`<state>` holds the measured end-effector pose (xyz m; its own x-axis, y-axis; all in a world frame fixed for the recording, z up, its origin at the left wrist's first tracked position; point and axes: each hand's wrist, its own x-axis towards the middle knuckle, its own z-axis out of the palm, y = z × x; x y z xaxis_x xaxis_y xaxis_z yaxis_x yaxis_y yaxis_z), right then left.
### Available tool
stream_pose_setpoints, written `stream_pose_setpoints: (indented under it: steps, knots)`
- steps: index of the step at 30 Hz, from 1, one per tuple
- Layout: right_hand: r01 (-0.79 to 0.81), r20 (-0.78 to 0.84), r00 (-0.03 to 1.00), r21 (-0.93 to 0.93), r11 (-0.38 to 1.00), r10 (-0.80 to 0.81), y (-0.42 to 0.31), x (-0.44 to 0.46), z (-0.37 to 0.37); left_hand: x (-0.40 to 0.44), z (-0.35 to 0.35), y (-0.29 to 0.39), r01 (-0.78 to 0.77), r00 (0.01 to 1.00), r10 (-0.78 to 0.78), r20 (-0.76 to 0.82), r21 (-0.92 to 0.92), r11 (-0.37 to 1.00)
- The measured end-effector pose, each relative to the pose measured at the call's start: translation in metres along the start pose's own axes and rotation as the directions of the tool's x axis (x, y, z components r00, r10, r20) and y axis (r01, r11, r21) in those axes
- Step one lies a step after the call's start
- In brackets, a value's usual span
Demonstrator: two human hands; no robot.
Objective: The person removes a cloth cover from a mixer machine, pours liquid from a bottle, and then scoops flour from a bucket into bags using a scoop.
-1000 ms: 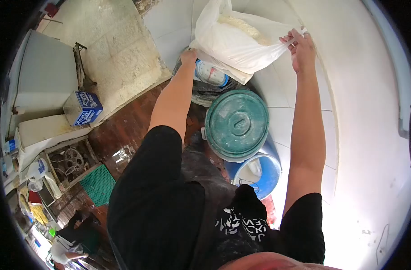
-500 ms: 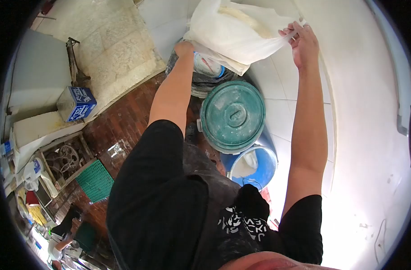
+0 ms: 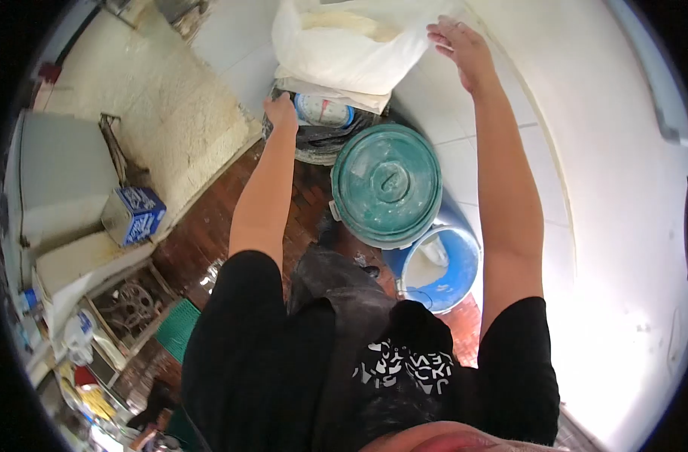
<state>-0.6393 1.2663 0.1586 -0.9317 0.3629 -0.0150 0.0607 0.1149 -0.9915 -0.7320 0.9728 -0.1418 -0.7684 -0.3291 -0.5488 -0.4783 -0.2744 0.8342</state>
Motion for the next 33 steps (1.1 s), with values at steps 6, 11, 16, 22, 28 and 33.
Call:
stream_pose_setpoints:
  steps: [6,11,16,22,28,33]
  knots:
    - [-0.115,-0.047,0.993,-0.378,0.919,0.105,0.096,-0.173,-0.082,-0.051,-0.026,-0.041,0.182,0.900,-0.177,0.397,0.024,0.983]
    - [-0.474,-0.255,0.880,-0.516,0.714,0.400,0.199,-0.431,-0.125,-0.093,-0.038,-0.092,0.311,0.754,-0.377,0.538,0.213,0.926]
    - [-0.722,-0.595,0.603,-0.124,0.681,0.531,0.212,-0.646,-0.106,-0.087,-0.045,-0.139,0.246,0.210,-0.549,0.809,0.500,0.830]
    - [-0.759,-0.803,0.173,0.260,0.597,0.570,0.192,-0.774,-0.048,-0.064,0.016,-0.156,-0.051,0.309,-0.693,0.651,0.739,0.671]
    - [-0.676,-0.854,-0.011,0.389,0.626,0.519,0.189,-0.889,0.061,-0.187,0.032,-0.179,-0.257,0.494,-0.590,0.639,0.755,0.603]
    - [-0.695,-0.851,-0.082,0.422,0.582,0.519,0.214,-0.969,0.157,-0.291,-0.016,-0.251,-0.438,0.101,-0.793,0.601,0.742,0.507]
